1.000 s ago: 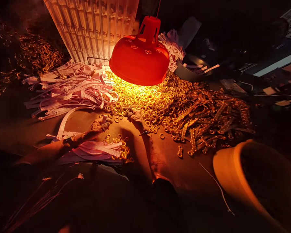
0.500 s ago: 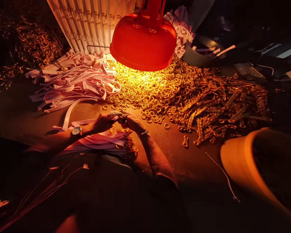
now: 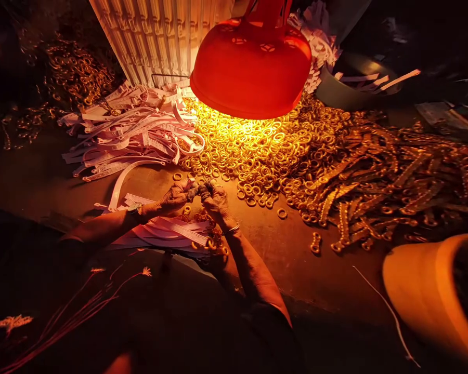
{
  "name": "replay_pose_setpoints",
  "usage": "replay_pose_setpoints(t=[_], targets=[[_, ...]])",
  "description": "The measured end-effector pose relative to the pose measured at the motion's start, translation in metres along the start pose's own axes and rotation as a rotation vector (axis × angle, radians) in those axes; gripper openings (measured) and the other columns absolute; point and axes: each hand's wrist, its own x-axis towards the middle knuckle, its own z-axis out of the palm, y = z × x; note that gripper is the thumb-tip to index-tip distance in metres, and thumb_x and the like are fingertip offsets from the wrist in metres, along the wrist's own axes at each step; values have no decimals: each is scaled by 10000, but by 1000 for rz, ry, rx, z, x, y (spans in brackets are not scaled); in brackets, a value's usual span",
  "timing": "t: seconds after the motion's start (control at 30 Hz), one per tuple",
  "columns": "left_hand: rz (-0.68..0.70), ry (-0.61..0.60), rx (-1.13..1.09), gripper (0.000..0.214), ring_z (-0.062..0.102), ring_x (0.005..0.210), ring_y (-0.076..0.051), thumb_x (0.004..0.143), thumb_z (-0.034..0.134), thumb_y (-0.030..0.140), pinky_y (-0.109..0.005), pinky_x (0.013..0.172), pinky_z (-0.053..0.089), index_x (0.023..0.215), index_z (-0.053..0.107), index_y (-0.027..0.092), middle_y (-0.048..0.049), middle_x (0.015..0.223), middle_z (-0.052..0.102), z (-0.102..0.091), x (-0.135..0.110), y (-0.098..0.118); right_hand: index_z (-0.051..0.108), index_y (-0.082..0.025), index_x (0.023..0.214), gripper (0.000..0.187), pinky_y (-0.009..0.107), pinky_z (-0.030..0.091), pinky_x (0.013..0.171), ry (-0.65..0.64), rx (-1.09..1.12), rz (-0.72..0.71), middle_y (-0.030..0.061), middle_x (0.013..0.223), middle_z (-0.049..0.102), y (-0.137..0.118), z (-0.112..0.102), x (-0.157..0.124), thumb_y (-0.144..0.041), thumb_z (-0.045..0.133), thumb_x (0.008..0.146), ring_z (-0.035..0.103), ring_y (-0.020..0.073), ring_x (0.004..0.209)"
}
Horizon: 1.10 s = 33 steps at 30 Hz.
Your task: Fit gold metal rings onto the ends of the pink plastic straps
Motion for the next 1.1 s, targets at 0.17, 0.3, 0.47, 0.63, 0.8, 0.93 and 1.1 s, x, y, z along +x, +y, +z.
replay_pose_setpoints(t=[0.17,0.3,0.47,0.63,0.8,0.93,1.1], targets=[[-167,-65,-80,274,329,463,-58,815,630,239,-203,452,222,601,480,154,24,517,426,-10,13,-13,575,-208,737,240,325,461,719,180,-308,-247,68,713,617,17,3,4,-418,559,854,539,176,692],[-361,-107,-296,145,333,429,-55,806,627,228,-203,429,181,739,520,156,14,575,506,-18,16,-16,647,-204,805,245,367,496,789,201,-215,-252,75,758,653,19,3,8,-436,589,860,612,205,755],[-356,-20,-518,262,452,490,-75,812,680,384,-204,473,310,890,572,159,-15,693,596,-20,11,-13,628,-228,867,323,387,560,820,170,490,-10,36,897,699,4,-14,21,-523,724,776,677,195,850],[-412,116,-501,252,389,446,-79,854,601,386,-214,451,313,883,624,138,4,598,529,-18,5,-3,587,-240,829,368,298,541,572,87,634,103,-18,765,652,-11,-23,15,-536,777,724,616,131,599],[-325,83,-413,225,360,460,-57,744,752,313,-191,440,225,811,642,128,41,539,436,-13,-1,5,533,-234,820,329,232,292,395,45,360,84,-34,651,565,-12,-4,-2,-532,670,807,370,72,440],[-296,30,-379,239,294,438,-44,735,774,299,-200,432,145,753,602,133,57,508,381,-8,-2,5,525,-226,860,346,232,320,458,46,219,60,-36,649,557,-6,3,-3,-565,596,845,364,75,478],[-308,-20,-396,240,260,432,-45,792,735,320,-218,428,122,766,579,139,54,505,369,-3,-2,6,561,-223,929,353,260,363,544,23,19,-26,1,670,546,-8,3,-3,-572,505,912,432,124,596]])
